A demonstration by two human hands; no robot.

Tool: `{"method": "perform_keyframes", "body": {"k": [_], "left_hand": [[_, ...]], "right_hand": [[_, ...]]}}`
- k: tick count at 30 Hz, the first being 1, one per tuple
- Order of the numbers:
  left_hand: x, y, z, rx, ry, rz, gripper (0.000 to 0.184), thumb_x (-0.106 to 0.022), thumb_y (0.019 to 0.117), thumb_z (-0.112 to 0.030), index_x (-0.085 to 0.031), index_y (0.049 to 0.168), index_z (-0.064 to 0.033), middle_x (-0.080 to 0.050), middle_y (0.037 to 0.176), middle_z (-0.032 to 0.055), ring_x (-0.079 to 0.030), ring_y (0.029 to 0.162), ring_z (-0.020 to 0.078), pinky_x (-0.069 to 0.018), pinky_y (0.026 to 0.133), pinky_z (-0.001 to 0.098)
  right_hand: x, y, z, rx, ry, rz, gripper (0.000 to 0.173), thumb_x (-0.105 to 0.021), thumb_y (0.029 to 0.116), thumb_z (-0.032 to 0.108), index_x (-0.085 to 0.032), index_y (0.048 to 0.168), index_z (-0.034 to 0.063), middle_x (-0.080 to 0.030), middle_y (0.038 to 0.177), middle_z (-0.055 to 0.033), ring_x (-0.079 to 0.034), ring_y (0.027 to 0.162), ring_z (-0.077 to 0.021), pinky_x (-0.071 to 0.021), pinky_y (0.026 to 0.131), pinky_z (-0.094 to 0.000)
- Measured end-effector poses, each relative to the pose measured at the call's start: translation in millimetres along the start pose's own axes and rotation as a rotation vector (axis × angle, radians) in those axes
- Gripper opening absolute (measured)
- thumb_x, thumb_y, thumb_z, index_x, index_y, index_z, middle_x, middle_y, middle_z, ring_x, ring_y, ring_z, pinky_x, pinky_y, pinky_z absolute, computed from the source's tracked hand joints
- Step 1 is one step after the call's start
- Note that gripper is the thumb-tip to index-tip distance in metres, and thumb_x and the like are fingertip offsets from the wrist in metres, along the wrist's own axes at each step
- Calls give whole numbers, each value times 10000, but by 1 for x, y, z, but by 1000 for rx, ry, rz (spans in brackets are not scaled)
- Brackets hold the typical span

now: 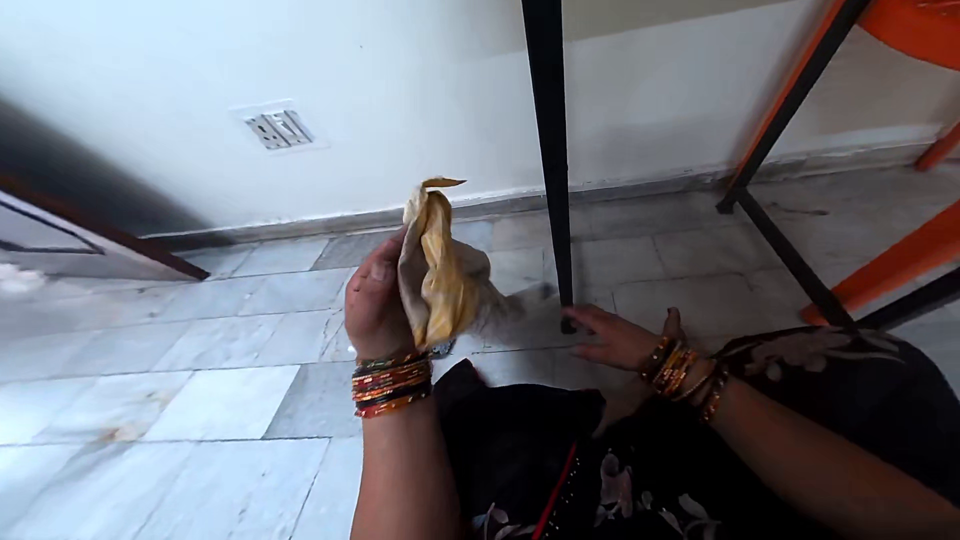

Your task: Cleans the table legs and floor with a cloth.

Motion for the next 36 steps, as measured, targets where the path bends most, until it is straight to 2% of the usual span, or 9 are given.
{"method": "perform_keyframes", "body": {"k": [4,8,10,14,18,26,29,32,36], "left_hand": [[-22,-4,-25,-47,34,164,357,-561,1001,-480,-769,1178,-250,-755,1157,-137,-675,1104,-23,-532,973,165],[-38,-1,-53,-24,139,244,347,-545,1001,-526,-753,1176,-311,-735,1145,-225,-637,1110,-108,-489,967,86],[-48,-3,-68,-11,183,270,343,-518,1007,-532,-730,1193,-336,-721,1153,-258,-603,1136,-151,-451,997,63],[-71,-5,-67,-36,-5,419,339,-579,1012,-436,-746,1252,-263,-715,1247,-189,-630,1150,-79,-490,972,89],[-74,-4,-53,-55,119,391,226,-672,993,-327,-775,1166,-225,-719,1189,-133,-664,1057,4,-547,883,138],[-54,-1,-46,-97,312,88,183,-689,956,-133,-755,1102,-221,-719,1099,-119,-686,929,19,-591,782,175],[-61,-4,-42,-80,337,203,152,-731,953,-261,-750,1098,-298,-695,1063,-161,-667,875,-14,-572,696,137],[-72,-15,-29,77,372,515,157,-700,978,-369,-758,1093,-279,-717,980,-111,-685,767,12,-600,650,175],[-86,-36,1,264,461,902,394,-626,1015,-453,-719,1254,-154,-751,1097,-1,-716,901,52,-613,764,239]], "right_hand": [[-7,-5,27,257,57,-307,881,-815,861,332,-389,1572,34,-390,1609,-210,-447,1454,-315,-435,1157,-479],[3,-14,40,493,157,-407,758,-518,996,556,-494,1486,-23,-484,1541,-189,-482,1418,-243,-448,1139,-394],[5,-16,45,493,210,-380,751,-579,978,501,-469,1492,-35,-479,1534,-200,-541,1343,-229,-491,1080,-368],[-9,-17,62,330,229,-178,721,-763,910,259,-455,1523,35,-652,1277,-177,-677,897,-202,-585,789,-382],[-5,-21,65,308,54,-102,252,-701,949,169,-704,978,-81,-706,890,-204,-700,846,-312,-564,789,-497],[99,-45,-1,-391,-260,-396,329,-576,1055,289,-671,1128,-18,-699,935,-249,-693,914,-449,-522,791,-649],[123,-63,-20,-488,-72,-602,394,-429,1106,229,-591,1337,-46,-702,1074,-289,-693,1018,-453,-509,902,-650],[134,-72,-30,-429,476,-926,478,-267,1135,199,-346,1571,21,-655,1278,-242,-723,1037,-269,-589,902,-431],[133,-81,-21,-215,1041,-1193,347,-303,1130,282,-586,1223,103,-644,1013,-11,-628,905,-67,-547,788,-293]]}}
Point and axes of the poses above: each hand's wrist, its own y-axis towards the middle knuckle, its own x-axis out of the back of the hand, z = x × y, the point moved 5 cm from there along y, towards the middle knuckle
